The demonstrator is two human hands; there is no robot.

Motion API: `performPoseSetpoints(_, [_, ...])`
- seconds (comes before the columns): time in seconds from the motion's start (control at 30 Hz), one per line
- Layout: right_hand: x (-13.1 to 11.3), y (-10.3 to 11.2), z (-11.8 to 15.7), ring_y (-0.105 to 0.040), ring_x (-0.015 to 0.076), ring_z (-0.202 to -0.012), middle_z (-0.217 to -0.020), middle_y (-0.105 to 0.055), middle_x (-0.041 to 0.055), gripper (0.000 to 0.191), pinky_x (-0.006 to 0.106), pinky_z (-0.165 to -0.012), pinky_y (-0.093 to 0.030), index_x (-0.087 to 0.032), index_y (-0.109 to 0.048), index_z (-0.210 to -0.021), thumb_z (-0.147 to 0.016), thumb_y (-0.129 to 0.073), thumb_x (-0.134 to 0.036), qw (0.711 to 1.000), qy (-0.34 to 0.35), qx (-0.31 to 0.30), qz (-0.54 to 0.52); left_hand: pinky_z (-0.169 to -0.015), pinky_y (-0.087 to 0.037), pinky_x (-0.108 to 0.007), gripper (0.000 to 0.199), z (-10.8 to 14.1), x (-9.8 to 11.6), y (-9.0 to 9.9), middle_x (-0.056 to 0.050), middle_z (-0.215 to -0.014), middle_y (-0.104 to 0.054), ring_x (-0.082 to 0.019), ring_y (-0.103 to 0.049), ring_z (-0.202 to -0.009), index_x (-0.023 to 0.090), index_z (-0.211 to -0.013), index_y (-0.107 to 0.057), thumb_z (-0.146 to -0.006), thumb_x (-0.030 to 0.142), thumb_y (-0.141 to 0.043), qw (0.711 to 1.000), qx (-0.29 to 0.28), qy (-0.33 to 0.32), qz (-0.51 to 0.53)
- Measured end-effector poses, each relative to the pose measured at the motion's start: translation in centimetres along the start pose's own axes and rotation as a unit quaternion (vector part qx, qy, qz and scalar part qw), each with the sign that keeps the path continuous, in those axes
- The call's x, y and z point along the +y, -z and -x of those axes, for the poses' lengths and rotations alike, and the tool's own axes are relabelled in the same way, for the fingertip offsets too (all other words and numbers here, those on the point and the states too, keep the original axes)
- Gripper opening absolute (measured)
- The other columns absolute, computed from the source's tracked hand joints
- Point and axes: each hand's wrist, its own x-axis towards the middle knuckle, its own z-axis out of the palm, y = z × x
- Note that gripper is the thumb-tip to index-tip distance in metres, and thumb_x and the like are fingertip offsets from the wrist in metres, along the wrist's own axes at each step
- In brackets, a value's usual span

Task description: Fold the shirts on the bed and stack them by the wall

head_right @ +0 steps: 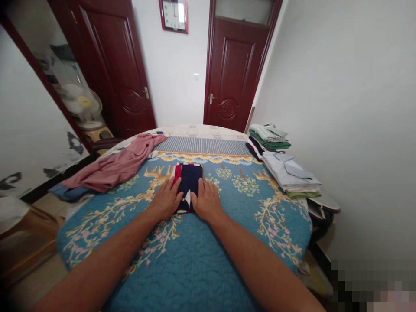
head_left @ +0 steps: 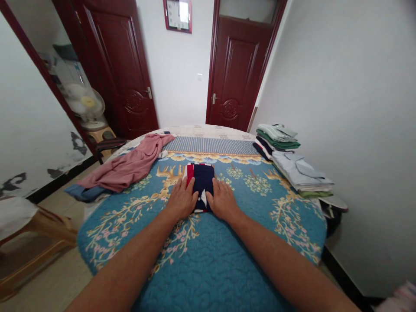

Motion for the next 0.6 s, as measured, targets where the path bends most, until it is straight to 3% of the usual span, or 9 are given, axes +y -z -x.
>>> performPoseSetpoints(0.1, [-0.1,0.7,0.2,-0.054,0.0369,-0.145,-0.154,-0.06,0.026,0.074,0.05,-0.124,-0.036,-0.005,-0.039,-0.168,-0.106,-0.05,-0.043,0.999,-0.011,0.016,-0.034,-0.134,-0.027,-0.059,0.061,0.1,-0.2,0.9,-0.02,-0.172,-0.044,-0.037,-0.028,-0.166,0.011,-0.162,-0.05,-0.108,0.038,-0.044,0.996,0.04,-0.072,0.028])
performPoseSetpoints(0.2, [0.4,1.0,-0.7,-0.066,0.0321,-0.127,-0.139,-0.072,0.0184,0.071,0.045,-0.113,-0.047,-0.014,-0.044,-0.166,-0.101,-0.057,-0.038,0.993,-0.044,0.011,-0.107,-0.134,-0.027,-0.059,0.067,0.4,0.5,1.7,-0.019,-0.17,-0.048,-0.036,-0.031,-0.165,0.015,-0.163,-0.05,-0.107,0.05,-0.049,0.99,0.024,-0.128,0.048])
performPoseSetpoints(0.27, [0.9,1.1,-1.3,-0.073,0.0275,-0.105,-0.117,-0.079,0.0118,0.069,0.039,-0.099,-0.054,-0.018,-0.049,-0.163,-0.099,-0.061,-0.038,0.982,-0.067,0.003,-0.178,-0.133,-0.027,-0.061,0.087,0.8,1.6,1.9,-0.021,-0.17,-0.047,-0.04,-0.032,-0.164,0.014,-0.165,-0.047,-0.097,0.065,-0.063,0.991,-0.007,-0.132,0.038])
performPoseSetpoints(0.37, [1.5,0.7,-1.9,-0.07,0.0219,-0.082,-0.091,-0.076,0.0032,0.063,0.034,-0.081,-0.056,-0.02,-0.058,-0.154,-0.094,-0.064,-0.039,0.952,-0.088,0.007,-0.292,-0.134,-0.024,-0.061,0.111,1.4,3.4,1.6,-0.024,-0.172,-0.042,-0.044,-0.029,-0.165,0.013,-0.167,-0.043,-0.081,0.075,-0.076,0.992,-0.032,-0.122,0.009])
performPoseSetpoints(0.47, [1.8,0.2,-2.3,-0.066,0.0196,-0.073,-0.083,-0.07,-0.0004,0.062,0.032,-0.07,-0.055,-0.018,-0.062,-0.146,-0.089,-0.068,-0.041,0.911,-0.111,0.01,-0.396,-0.134,-0.022,-0.06,0.118,1.6,4.3,1.3,-0.026,-0.173,-0.039,-0.044,-0.028,-0.165,0.01,-0.168,-0.039,-0.077,0.075,-0.079,0.995,-0.028,-0.099,0.003])
performPoseSetpoints(0.6, [2.3,-0.2,-2.4,-0.065,0.0181,-0.069,-0.079,-0.068,-0.0022,0.064,0.03,-0.064,-0.053,-0.019,-0.062,-0.145,-0.086,-0.07,-0.042,0.875,-0.134,0.0,-0.464,-0.134,-0.024,-0.059,0.125,1.4,3.5,1.2,-0.028,-0.174,-0.036,-0.043,-0.029,-0.165,0.008,-0.171,-0.028,-0.076,0.071,-0.081,0.996,-0.042,-0.079,0.03])
